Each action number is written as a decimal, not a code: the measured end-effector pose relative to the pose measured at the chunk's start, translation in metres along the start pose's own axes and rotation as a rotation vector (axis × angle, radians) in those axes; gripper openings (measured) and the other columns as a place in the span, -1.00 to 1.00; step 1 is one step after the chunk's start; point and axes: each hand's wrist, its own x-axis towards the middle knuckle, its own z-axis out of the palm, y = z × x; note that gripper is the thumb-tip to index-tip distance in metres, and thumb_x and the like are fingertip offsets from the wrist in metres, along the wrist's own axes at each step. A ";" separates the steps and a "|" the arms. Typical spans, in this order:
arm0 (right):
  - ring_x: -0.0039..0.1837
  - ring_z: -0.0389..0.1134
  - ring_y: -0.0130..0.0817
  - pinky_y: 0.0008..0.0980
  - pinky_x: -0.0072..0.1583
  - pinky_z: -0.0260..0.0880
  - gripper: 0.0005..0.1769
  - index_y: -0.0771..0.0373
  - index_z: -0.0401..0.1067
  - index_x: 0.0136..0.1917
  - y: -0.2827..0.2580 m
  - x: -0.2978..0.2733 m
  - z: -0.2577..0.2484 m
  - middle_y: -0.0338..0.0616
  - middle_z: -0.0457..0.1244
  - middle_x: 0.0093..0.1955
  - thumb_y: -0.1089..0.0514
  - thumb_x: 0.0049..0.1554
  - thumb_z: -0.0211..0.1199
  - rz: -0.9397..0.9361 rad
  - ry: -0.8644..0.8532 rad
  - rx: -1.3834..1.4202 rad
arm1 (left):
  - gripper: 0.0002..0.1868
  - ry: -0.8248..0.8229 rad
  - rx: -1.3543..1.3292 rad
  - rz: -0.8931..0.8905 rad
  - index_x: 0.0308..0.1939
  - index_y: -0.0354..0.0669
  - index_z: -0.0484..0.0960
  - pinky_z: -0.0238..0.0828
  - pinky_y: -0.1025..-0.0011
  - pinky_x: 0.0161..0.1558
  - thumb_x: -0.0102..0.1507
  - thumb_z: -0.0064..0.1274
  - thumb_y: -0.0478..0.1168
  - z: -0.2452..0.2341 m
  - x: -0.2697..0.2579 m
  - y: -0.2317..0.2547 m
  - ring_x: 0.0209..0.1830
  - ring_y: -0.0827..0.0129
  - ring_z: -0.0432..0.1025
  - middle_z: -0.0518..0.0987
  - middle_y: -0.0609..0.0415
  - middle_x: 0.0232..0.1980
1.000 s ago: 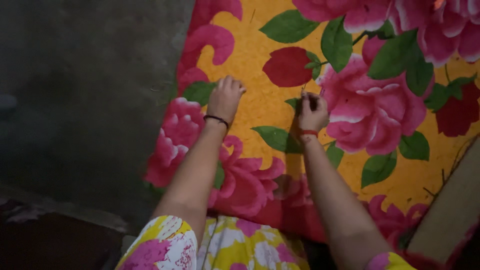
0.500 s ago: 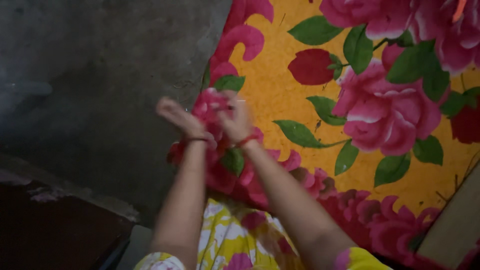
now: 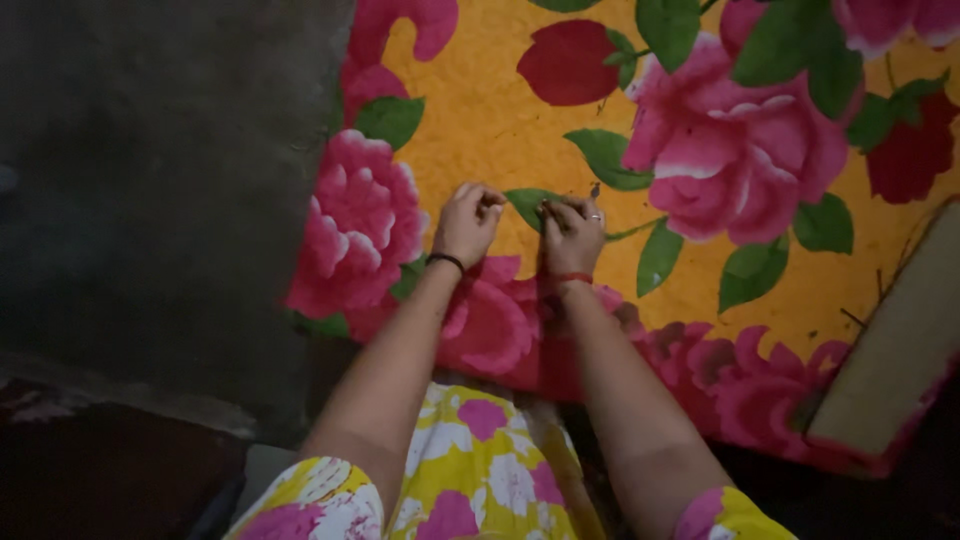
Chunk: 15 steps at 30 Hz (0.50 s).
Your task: The person ties artificial flowers together with string while sitting by a floral-patterned bed, uses a knife by hand to cut the stems, and then hangs the finished bouquet above a doorway.
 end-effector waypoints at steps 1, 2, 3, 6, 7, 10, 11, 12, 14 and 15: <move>0.13 0.34 -0.02 -0.14 0.16 0.37 -0.89 0.20 0.62 -0.07 -0.003 0.003 -0.002 -0.07 0.34 0.03 0.19 0.09 0.42 -0.018 -0.004 -0.010 | -0.89 -0.010 -0.015 0.003 -0.15 -0.20 0.66 0.55 0.34 -0.10 0.26 0.15 -0.28 -0.001 0.002 -0.003 -0.17 0.21 0.57 0.60 0.01 -0.08; 0.13 0.33 0.01 -0.13 0.17 0.35 -0.88 0.20 0.61 -0.06 -0.004 0.004 -0.003 -0.06 0.33 0.02 0.19 0.11 0.40 -0.036 -0.008 -0.021 | -0.88 -0.020 -0.030 0.006 -0.14 -0.19 0.66 0.56 0.34 -0.09 0.26 0.16 -0.28 0.000 0.004 -0.008 -0.17 0.22 0.58 0.62 0.00 -0.07; 0.13 0.32 0.03 -0.12 0.18 0.33 -0.88 0.21 0.61 -0.05 -0.005 0.004 -0.002 -0.04 0.33 0.01 0.19 0.12 0.37 -0.055 -0.017 -0.029 | -0.87 -0.027 -0.043 0.005 -0.14 -0.18 0.66 0.57 0.34 -0.09 0.25 0.16 -0.27 -0.002 0.003 -0.015 -0.17 0.23 0.60 0.64 0.00 -0.07; 0.07 0.34 0.00 -0.13 0.08 0.34 -0.83 0.23 0.56 0.01 -0.004 0.012 0.022 0.00 0.33 0.02 0.13 0.17 0.31 0.117 0.119 0.134 | -0.82 0.047 -0.238 -0.069 -0.03 -0.16 0.63 0.55 0.39 -0.01 0.30 0.14 -0.23 -0.012 0.001 -0.039 -0.03 0.30 0.61 0.71 0.01 -0.02; 0.06 0.34 0.00 -0.13 0.06 0.35 -0.80 0.24 0.54 0.04 -0.008 0.016 0.039 0.03 0.32 0.02 0.11 0.18 0.28 0.215 0.161 0.254 | -0.81 0.106 -0.204 -0.120 -0.01 -0.17 0.61 0.55 0.37 -0.02 0.31 0.14 -0.23 -0.019 -0.005 -0.048 -0.04 0.29 0.62 0.71 0.01 -0.03; 0.03 0.35 0.02 -0.13 -0.02 0.36 -0.71 0.27 0.49 0.14 -0.065 0.016 0.110 0.11 0.32 0.04 0.06 0.24 0.19 0.431 0.143 0.799 | -0.71 0.303 -0.147 -0.262 0.07 -0.17 0.56 0.46 0.33 0.08 0.31 0.10 -0.16 -0.044 -0.031 -0.068 0.06 0.26 0.55 0.63 0.00 0.08; 0.02 0.36 0.03 -0.13 -0.04 0.36 -0.68 0.28 0.48 0.17 -0.103 0.010 0.133 0.13 0.32 0.05 0.05 0.25 0.16 0.510 0.025 0.981 | -0.68 0.373 -0.130 -0.303 0.10 -0.17 0.54 0.43 0.31 0.11 0.31 0.09 -0.14 -0.053 -0.041 -0.071 0.09 0.26 0.52 0.61 0.00 0.11; 0.01 0.36 0.03 -0.13 -0.07 0.37 -0.65 0.29 0.46 0.20 -0.148 0.001 0.152 0.16 0.32 0.06 0.03 0.27 0.13 0.624 -0.160 1.165 | -0.64 0.422 -0.108 -0.323 0.13 -0.17 0.52 0.40 0.30 0.15 0.31 0.08 -0.12 -0.059 -0.049 -0.072 0.12 0.25 0.50 0.58 0.00 0.15; -0.02 0.37 0.05 -0.13 -0.12 0.38 -0.59 0.31 0.43 0.26 -0.222 -0.013 0.151 0.22 0.32 0.07 0.00 0.30 0.07 0.646 -0.529 1.232 | -0.58 0.528 -0.053 -0.352 0.19 -0.16 0.48 0.33 0.27 0.21 0.31 0.06 -0.07 -0.067 -0.062 -0.069 0.19 0.24 0.45 0.53 0.00 0.21; 0.25 0.22 0.08 -0.06 0.17 0.26 -0.47 0.32 0.31 0.37 -0.240 -0.021 0.133 0.23 0.19 0.30 0.00 0.23 0.20 0.124 -0.625 0.886 | -0.54 0.552 0.018 -0.322 0.22 -0.16 0.47 0.30 0.25 0.24 0.31 0.05 -0.05 -0.067 -0.064 -0.066 0.22 0.23 0.42 0.51 0.00 0.25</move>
